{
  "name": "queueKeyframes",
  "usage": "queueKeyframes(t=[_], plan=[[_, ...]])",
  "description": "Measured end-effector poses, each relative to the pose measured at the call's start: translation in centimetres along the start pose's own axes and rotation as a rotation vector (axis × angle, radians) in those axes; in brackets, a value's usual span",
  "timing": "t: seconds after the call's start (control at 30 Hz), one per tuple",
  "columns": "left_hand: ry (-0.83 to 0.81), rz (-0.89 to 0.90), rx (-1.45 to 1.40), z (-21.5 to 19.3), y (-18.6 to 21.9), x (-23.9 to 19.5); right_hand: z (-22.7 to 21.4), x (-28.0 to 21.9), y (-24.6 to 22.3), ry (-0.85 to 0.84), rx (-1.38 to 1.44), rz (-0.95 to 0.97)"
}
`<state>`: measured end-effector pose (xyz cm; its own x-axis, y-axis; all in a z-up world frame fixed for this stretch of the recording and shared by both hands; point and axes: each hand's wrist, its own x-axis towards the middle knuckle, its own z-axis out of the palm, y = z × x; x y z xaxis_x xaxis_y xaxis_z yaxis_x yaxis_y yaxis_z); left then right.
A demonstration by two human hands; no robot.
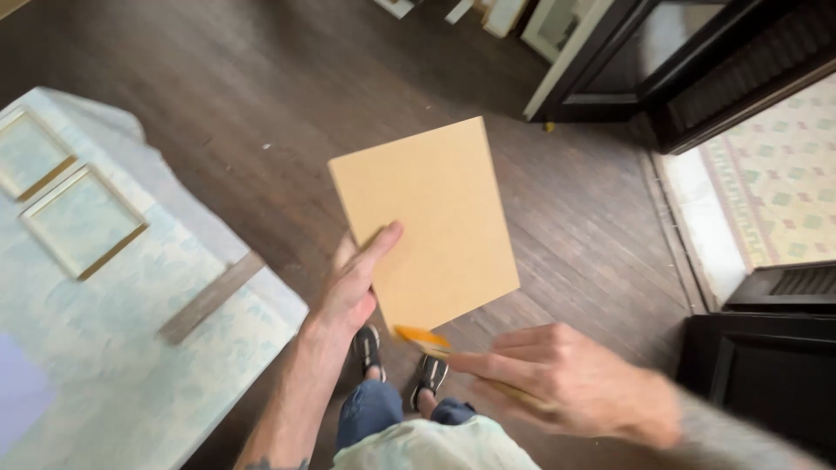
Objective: Sanding a board and then mounting fabric onto a cardboard backing using masking tape.
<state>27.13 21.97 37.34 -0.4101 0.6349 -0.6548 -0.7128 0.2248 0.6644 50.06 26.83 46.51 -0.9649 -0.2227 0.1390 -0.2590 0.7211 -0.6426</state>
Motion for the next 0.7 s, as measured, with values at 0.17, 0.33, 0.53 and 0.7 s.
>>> queueKeyframes(t=[0.17, 0.33, 0.53, 0.7], plan=[[0.135, -0.092, 0.085, -0.2, 0.7, -1.6, -1.3, -3.2, 1.8, 0.238, 0.223, 0.35], [0.054, 0.137, -0.14, -2.1, 1.4, -2.2, -3.8, -13.5, 3.8, 0.7, -0.15, 1.033], [-0.131, 0.158, 0.009, -4.7, -0.8, 1.1, -5.8, -4.5, 1.7, 0.075, 0.273, 0.211], [-0.223, 0.134, 0.047, -6.9, -1.8, 1.1, -10.8, -8.5, 3.8, 0.489, 0.39, 0.223]])
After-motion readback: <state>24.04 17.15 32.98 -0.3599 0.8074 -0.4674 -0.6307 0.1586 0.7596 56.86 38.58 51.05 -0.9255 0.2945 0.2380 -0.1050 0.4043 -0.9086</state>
